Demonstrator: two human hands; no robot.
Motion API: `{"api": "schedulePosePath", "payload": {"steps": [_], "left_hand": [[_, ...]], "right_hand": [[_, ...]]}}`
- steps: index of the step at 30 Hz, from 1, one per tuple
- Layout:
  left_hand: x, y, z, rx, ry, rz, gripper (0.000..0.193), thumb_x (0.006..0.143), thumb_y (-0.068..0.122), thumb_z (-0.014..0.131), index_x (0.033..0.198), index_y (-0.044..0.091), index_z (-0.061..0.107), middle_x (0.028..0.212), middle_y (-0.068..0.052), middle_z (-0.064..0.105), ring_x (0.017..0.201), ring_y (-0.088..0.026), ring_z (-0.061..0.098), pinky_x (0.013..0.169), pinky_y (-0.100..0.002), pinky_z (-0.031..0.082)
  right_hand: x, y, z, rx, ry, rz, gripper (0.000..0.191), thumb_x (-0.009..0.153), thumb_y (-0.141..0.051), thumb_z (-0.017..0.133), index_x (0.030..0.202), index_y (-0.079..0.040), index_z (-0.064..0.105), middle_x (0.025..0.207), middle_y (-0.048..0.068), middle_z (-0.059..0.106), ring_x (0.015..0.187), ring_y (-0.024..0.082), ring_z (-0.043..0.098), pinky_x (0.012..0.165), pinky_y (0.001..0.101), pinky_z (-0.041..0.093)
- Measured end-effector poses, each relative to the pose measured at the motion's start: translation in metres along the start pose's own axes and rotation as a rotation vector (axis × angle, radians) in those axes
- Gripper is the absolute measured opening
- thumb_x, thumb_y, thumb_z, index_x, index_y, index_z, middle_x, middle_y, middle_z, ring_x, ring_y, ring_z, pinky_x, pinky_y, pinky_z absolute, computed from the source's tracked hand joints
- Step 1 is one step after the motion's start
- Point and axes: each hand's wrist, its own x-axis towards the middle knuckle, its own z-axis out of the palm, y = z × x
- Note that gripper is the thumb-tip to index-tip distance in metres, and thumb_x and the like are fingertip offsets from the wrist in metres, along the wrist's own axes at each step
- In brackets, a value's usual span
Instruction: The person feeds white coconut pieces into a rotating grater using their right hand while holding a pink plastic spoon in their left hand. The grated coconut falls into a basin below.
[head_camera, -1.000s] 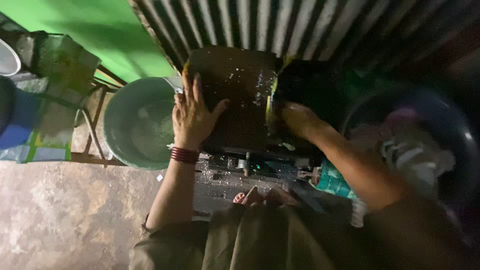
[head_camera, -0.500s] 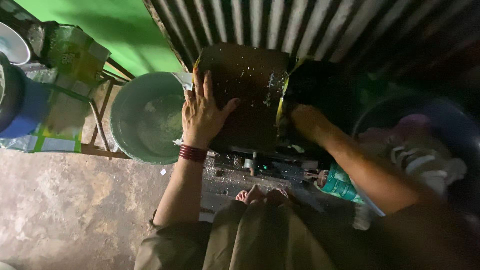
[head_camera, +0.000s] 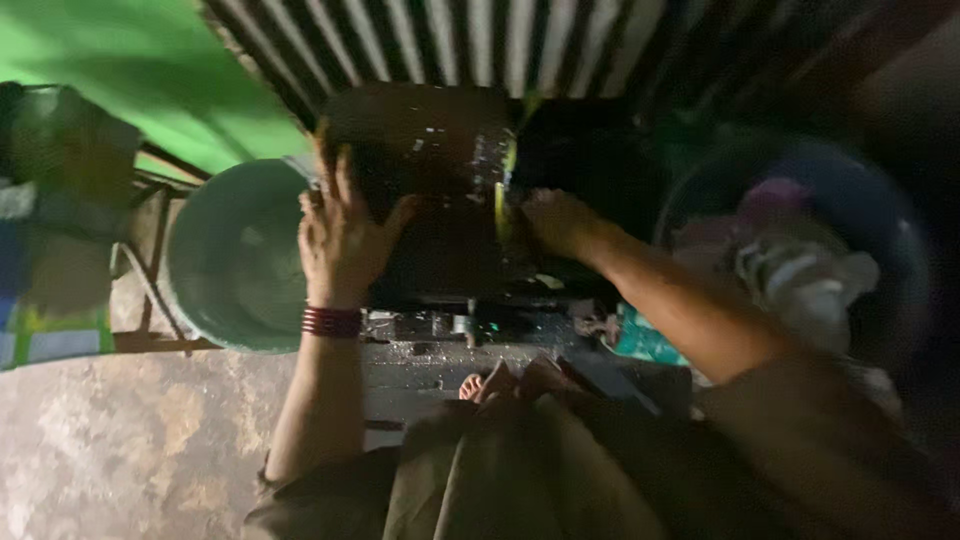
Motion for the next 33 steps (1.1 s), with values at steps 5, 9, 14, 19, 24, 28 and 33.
{"api": "schedulePosePath", "payload": {"steps": [5,9,14,19,24,28,33], "left_hand": [[-0.007,-0.005,-0.001,-0.054,-0.071,-0.050,0.105,0.091,0.080,0.060,0.163,0.009,0.030,0.169,-0.020,0.025,0.132,-0.064,0.043,0.100,-0.063,0.047],[-0.010,-0.006,0.002,-0.127,-0.013,-0.026,0.106,0.092,0.080,0.059,0.165,0.008,0.029,0.170,-0.023,0.025,0.133,-0.064,0.043,0.108,-0.064,0.043],[-0.010,-0.006,0.003,-0.122,-0.065,-0.067,0.107,0.092,0.080,0.061,0.164,0.009,0.028,0.169,-0.023,0.024,0.135,-0.064,0.040,0.108,-0.064,0.041],[-0.010,-0.004,0.003,-0.133,-0.036,-0.049,0.108,0.090,0.082,0.058,0.164,0.009,0.029,0.171,-0.022,0.024,0.135,-0.061,0.044,0.108,-0.063,0.043],[-0.005,-0.001,0.006,-0.062,-0.062,-0.071,0.107,0.091,0.082,0.059,0.163,0.009,0.028,0.169,-0.021,0.023,0.133,-0.063,0.040,0.103,-0.063,0.043],[0.000,0.001,0.005,-0.072,-0.063,-0.076,0.108,0.088,0.081,0.061,0.161,0.008,0.029,0.168,-0.022,0.022,0.134,-0.059,0.042,0.101,-0.060,0.047],[0.000,0.001,0.004,-0.178,-0.014,-0.053,0.107,0.088,0.078,0.065,0.161,0.008,0.031,0.168,-0.021,0.024,0.131,-0.054,0.048,0.104,-0.057,0.048]], "right_hand": [[-0.041,-0.006,-0.036,0.305,0.375,0.072,0.016,0.091,-0.013,0.066,0.100,-0.007,0.078,0.098,0.015,0.075,0.086,0.027,0.070,0.077,0.0400,0.058],[-0.141,0.027,-0.072,0.502,0.771,0.475,0.015,0.102,-0.020,0.071,0.113,-0.010,0.077,0.103,0.009,0.077,0.084,0.015,0.070,0.074,0.0317,0.058],[-0.216,0.080,-0.037,0.217,0.247,1.044,0.018,0.103,-0.018,0.071,0.119,-0.011,0.075,0.106,0.009,0.076,0.083,0.015,0.070,0.072,0.0307,0.058],[-0.221,0.091,0.021,0.192,0.073,1.074,0.022,0.103,-0.015,0.070,0.125,-0.012,0.073,0.109,0.010,0.076,0.083,0.015,0.070,0.071,0.0296,0.058],[-0.242,0.092,-0.002,0.226,0.118,1.042,0.027,0.104,-0.013,0.070,0.130,-0.013,0.072,0.112,0.010,0.076,0.082,0.015,0.070,0.069,0.0286,0.058],[-0.241,0.076,-0.068,0.229,0.439,0.849,0.031,0.105,-0.011,0.070,0.135,-0.014,0.070,0.114,0.010,0.076,0.082,0.015,0.070,0.068,0.0277,0.058],[-0.166,0.025,-0.119,0.168,0.640,0.338,0.037,0.105,-0.008,0.069,0.141,-0.015,0.069,0.117,0.010,0.075,0.081,0.016,0.070,0.066,0.0267,0.058]]}}
